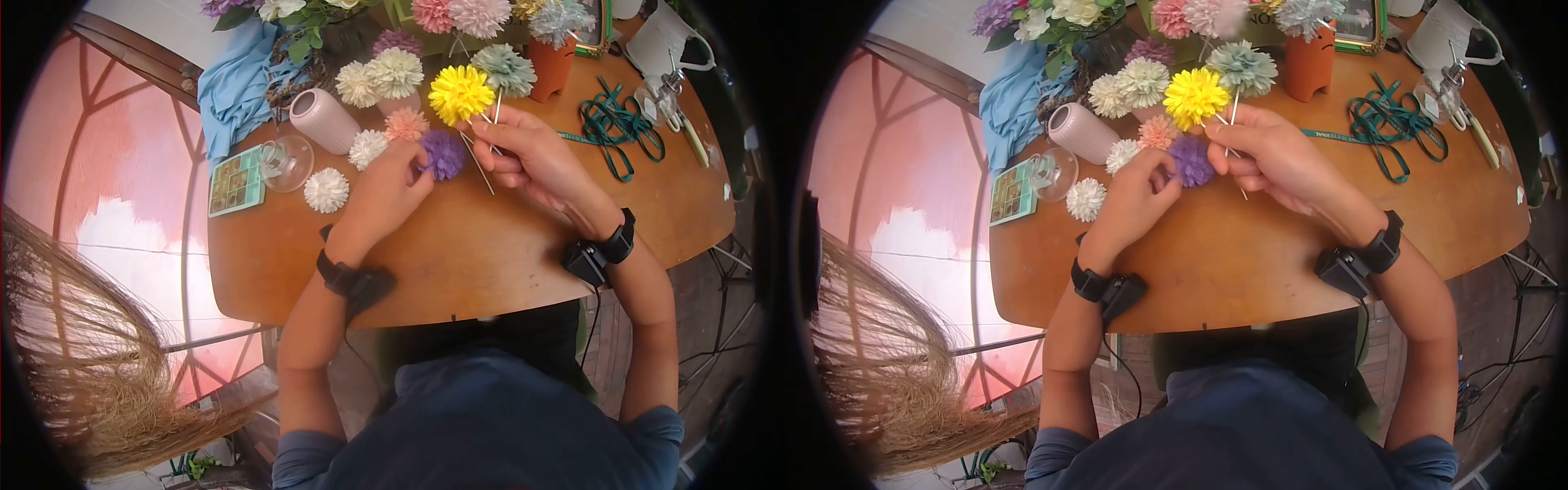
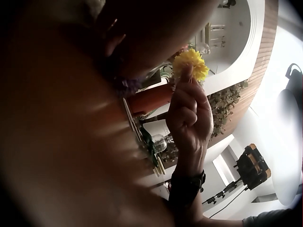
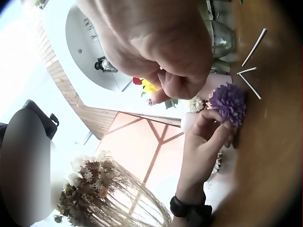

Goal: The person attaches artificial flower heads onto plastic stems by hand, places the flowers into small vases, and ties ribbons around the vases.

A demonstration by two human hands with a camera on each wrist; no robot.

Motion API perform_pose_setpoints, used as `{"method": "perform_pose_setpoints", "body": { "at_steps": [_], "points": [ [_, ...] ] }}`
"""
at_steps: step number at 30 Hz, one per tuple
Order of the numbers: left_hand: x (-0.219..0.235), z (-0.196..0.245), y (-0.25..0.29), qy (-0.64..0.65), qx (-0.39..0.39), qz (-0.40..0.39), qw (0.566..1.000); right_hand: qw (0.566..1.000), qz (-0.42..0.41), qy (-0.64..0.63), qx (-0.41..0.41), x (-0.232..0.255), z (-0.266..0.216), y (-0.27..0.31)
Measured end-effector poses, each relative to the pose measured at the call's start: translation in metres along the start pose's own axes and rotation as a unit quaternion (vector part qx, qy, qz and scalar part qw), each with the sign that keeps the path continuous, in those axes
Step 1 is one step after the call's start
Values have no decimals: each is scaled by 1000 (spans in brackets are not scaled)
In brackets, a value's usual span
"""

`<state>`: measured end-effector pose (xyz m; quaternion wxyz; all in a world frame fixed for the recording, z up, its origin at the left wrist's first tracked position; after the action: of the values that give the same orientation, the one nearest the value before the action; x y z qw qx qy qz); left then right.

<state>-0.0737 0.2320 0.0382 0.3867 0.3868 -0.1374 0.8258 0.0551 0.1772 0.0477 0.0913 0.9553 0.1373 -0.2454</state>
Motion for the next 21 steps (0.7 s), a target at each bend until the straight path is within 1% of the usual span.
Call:
{"method": "perform_pose_setpoints", "body": {
  "at_steps": [1, 2, 4, 5, 7, 8, 10, 11, 12, 13, 14, 15, 16, 17, 18, 20, 21],
  "points": [
    [4, -5, 1, 14, 40, 11, 999, 1000, 7, 4, 6, 2, -1, 0],
    [5, 0, 2, 14, 39, 10, 999, 1000, 13, 8, 13, 3, -1, 0],
    [23, 31, 11, 30, -81, 110, 990, 1000, 18, 13, 12, 4, 0, -2],
    [20, 30, 9, 30, -81, 109, 990, 1000, 21, 19, 11, 4, 1, -2],
    [7, 49, 12, -100, -189, 110, 971, 1000, 18, 23, 12, 3, 2, -2],
    [6, 45, 13, -100, -187, 112, 971, 999, 14, 27, 14, 2, 3, -3],
    [-10, 36, 8, -125, -164, 37, 978, 999, 9, 38, 24, 5, 4, -5],
    [-8, 35, 7, -124, -164, 37, 978, 998, 6, 49, 36, 7, 3, -6],
    [-2, 28, 6, -72, -146, 44, 986, 998, 6, 49, 36, 7, 5, -7],
    [3, 22, 4, -19, -128, 50, 990, 997, 24, 60, 49, 9, 3, -8],
    [5, 20, 3, -20, -128, 51, 990, 995, 43, 71, 63, 12, 1, -8],
    [10, 4, 0, 176, -96, 53, 978, 994, 43, 71, 64, 13, 2, -8],
    [10, -8, -3, 365, -59, 53, 927, 995, 33, 65, 62, 12, 3, -8],
    [6, -6, -3, 451, -54, 26, 891, 996, 23, 59, 59, 10, 4, -8],
    [8, -2, -2, 451, -54, 25, 891, 996, 23, 59, 59, 8, 3, -5],
    [4, 1, -2, 542, -35, 16, 839, 1000, 9, 4, 13, -2, 8, 0],
    [4, 0, -2, 542, -34, 16, 839, 1000, 9, 4, 13, -3, 6, 0]
  ]
}}
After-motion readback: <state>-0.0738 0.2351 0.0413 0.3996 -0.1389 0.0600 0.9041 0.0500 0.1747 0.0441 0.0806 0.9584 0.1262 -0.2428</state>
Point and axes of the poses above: each hand's wrist, its own y-axis away from the middle knuckle, its own x-axis out of the back of the hand, z = x × y, the point moved 10 cm from there along -y, towards the middle knuckle, and after that the axes turned 8 degrees about -z, right-handed, at the moved point
